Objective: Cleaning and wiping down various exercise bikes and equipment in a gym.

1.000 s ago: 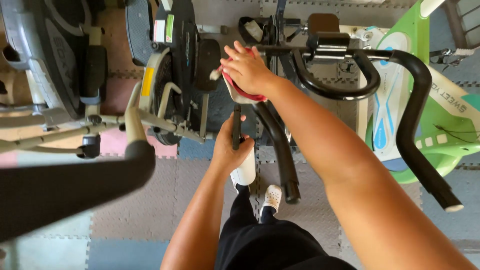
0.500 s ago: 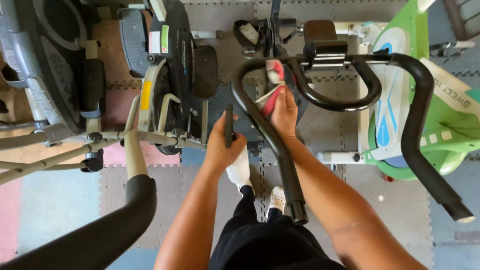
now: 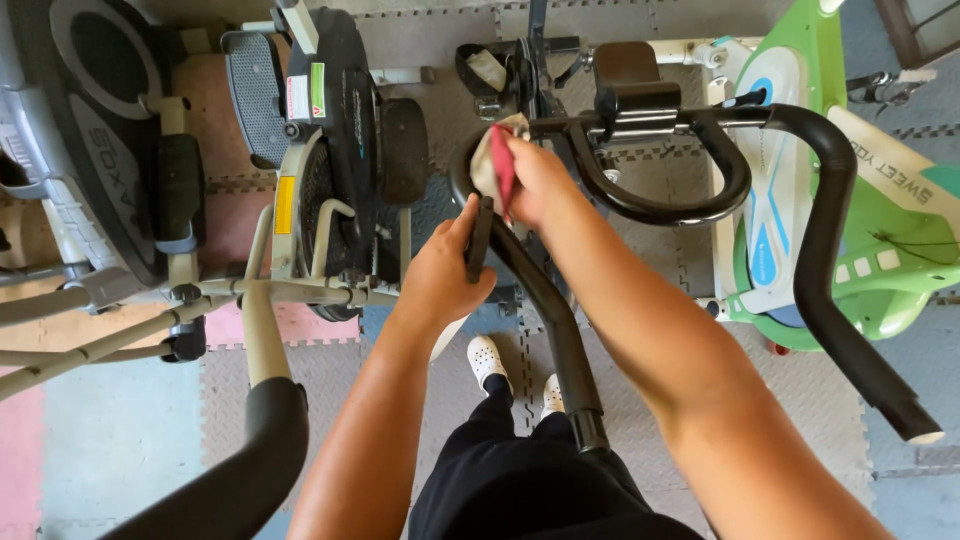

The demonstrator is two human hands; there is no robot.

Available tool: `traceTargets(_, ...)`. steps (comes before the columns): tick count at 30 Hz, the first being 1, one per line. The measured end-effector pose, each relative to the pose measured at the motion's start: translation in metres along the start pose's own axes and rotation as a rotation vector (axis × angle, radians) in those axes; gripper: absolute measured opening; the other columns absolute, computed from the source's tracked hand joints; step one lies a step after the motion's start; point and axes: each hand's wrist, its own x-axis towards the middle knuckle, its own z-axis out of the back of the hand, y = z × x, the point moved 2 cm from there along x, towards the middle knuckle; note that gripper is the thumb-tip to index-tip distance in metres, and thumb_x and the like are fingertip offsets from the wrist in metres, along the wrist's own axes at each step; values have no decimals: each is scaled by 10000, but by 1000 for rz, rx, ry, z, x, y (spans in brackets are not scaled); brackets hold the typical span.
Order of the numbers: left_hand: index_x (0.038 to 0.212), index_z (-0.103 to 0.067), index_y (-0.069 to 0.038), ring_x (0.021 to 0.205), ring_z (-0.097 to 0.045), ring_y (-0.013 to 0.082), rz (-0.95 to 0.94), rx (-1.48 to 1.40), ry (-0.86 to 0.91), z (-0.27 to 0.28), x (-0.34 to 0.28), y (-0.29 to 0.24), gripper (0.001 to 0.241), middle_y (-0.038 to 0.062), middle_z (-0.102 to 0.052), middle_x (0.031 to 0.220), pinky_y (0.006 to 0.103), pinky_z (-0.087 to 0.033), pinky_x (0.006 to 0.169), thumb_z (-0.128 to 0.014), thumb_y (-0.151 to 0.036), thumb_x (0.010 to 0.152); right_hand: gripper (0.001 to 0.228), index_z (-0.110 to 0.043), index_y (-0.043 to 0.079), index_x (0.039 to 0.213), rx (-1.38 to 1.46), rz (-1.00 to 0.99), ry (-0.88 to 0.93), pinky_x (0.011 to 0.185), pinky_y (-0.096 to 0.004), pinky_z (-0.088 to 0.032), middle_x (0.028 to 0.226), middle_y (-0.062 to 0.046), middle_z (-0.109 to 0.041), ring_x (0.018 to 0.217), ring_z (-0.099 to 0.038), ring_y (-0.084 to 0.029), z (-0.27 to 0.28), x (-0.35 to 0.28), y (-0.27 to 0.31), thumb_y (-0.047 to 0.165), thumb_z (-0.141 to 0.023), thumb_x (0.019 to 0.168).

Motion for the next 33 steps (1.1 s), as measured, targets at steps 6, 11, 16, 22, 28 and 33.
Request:
traceTargets(6, 1547, -378, -121, 1018, -653, 412, -26, 1, 23, 2, 2, 3, 952, 192, -641, 1144, 458, -541, 842, -738, -165, 667, 256, -683, 98, 1000, 21, -10, 24, 749, -408, -605, 912, -80, -740, 809, -713, -228, -57, -3, -7, 309, -542, 967)
traceTargets(11, 1560, -388, -137, 1025, -661, 405, 15, 21, 8, -1, -2, -2, 902, 174, -651, 1163, 468, -544, 835, -685, -149, 709, 306, -656, 119, 943, 74, 109, 287, 635, -340, -534, 816, -37, -680, 689, -649, -179, 2, 38, -26, 410, -631, 1036)
traceTargets(16, 1562, -361, -162, 1018, -650, 410, 79, 87, 63, 2, -5, -10, 935, 179, -639, 1165, 481, -538, 812, -706, -153, 693, 254, -635, 162, 877, 31, 76, 178, 584, -344, -519, 725, -18, -638, 611, -621, -179, 6, 29, -25, 379, -687, 999)
traceTargets(22, 1562, -356, -137, 1023, -660, 399, -56, 86, -14, 1, -10, -9, 934, 173, -647, 1203, 471, -546, 810, -705, -154, 696, 184, -662, 85, 864, -714, 152, -51, 536, -316, -504, 724, -13, -651, 594, -613, -134, -10, -48, -6, 218, -688, 989)
traceTargets(28, 1588, -330, -119, 998, -656, 404, -32, 29, 28, 0, -8, -3, 953, 173, -647, 1143, 470, -544, 792, -691, -147, 707, 149, -678, 23, 1188, -919, 822, 159, 644, -299, -525, 841, -38, -656, 723, -629, -144, -57, -121, 27, 152, -639, 1123)
traceTargets(33, 1607, -309, -147, 1005, -654, 412, 1, 76, 57, 3, -6, -5, 975, 173, -647, 1100, 470, -545, 817, -685, -136, 708, 369, -611, 267, 1484, -1743, 1061, 538, 1272, -608, -229, 1638, -172, -531, 1593, -284, -400, -40, -60, 0, 232, -404, 1181)
